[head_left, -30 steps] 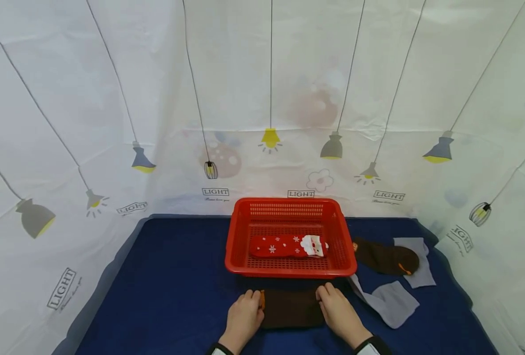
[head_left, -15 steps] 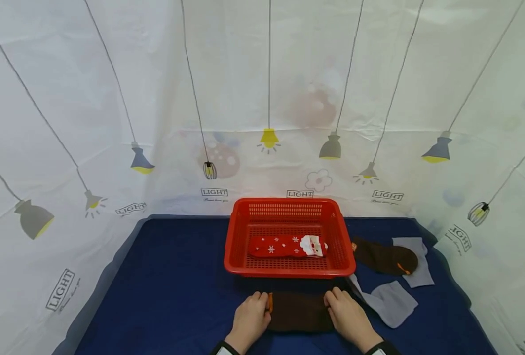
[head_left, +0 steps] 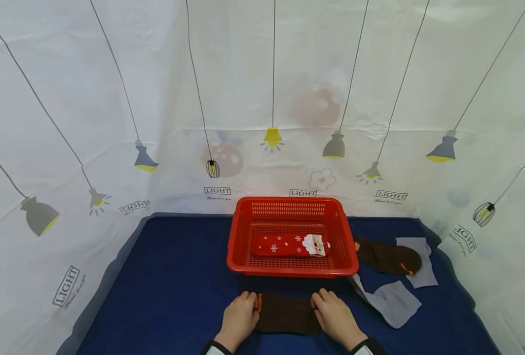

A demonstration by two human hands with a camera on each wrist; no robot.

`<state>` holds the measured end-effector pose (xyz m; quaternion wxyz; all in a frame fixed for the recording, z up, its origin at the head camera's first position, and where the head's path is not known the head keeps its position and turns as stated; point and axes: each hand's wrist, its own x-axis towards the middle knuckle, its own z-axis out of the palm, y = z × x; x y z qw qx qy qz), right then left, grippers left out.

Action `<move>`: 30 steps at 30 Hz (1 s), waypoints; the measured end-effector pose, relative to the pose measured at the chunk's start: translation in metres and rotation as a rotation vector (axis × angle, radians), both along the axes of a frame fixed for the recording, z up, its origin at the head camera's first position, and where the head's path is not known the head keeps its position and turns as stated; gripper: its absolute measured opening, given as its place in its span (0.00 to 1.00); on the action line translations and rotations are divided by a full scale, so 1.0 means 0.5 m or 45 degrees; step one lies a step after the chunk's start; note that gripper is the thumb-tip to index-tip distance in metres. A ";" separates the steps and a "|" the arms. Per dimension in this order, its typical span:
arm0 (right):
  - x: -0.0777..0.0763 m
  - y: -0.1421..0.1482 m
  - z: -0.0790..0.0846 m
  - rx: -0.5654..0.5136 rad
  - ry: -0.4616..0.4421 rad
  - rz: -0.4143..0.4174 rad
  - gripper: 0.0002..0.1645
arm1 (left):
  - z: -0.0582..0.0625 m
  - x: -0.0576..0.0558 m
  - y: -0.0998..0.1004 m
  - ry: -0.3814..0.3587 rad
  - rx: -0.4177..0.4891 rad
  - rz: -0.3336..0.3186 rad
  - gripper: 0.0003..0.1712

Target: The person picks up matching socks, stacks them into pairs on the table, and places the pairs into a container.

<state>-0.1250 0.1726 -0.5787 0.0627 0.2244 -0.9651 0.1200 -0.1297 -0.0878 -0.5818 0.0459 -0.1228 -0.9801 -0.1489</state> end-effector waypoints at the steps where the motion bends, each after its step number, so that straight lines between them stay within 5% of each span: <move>1: 0.000 -0.002 -0.002 -0.001 -0.014 0.002 0.15 | -0.001 0.000 -0.003 0.005 0.004 0.003 0.13; 12: 0.004 -0.001 -0.025 -0.048 -0.094 -0.033 0.12 | 0.001 -0.005 -0.030 -0.030 0.029 0.043 0.11; 30: 0.010 0.028 -0.057 -0.104 0.106 -0.207 0.21 | -0.019 -0.008 -0.043 0.028 0.034 0.133 0.12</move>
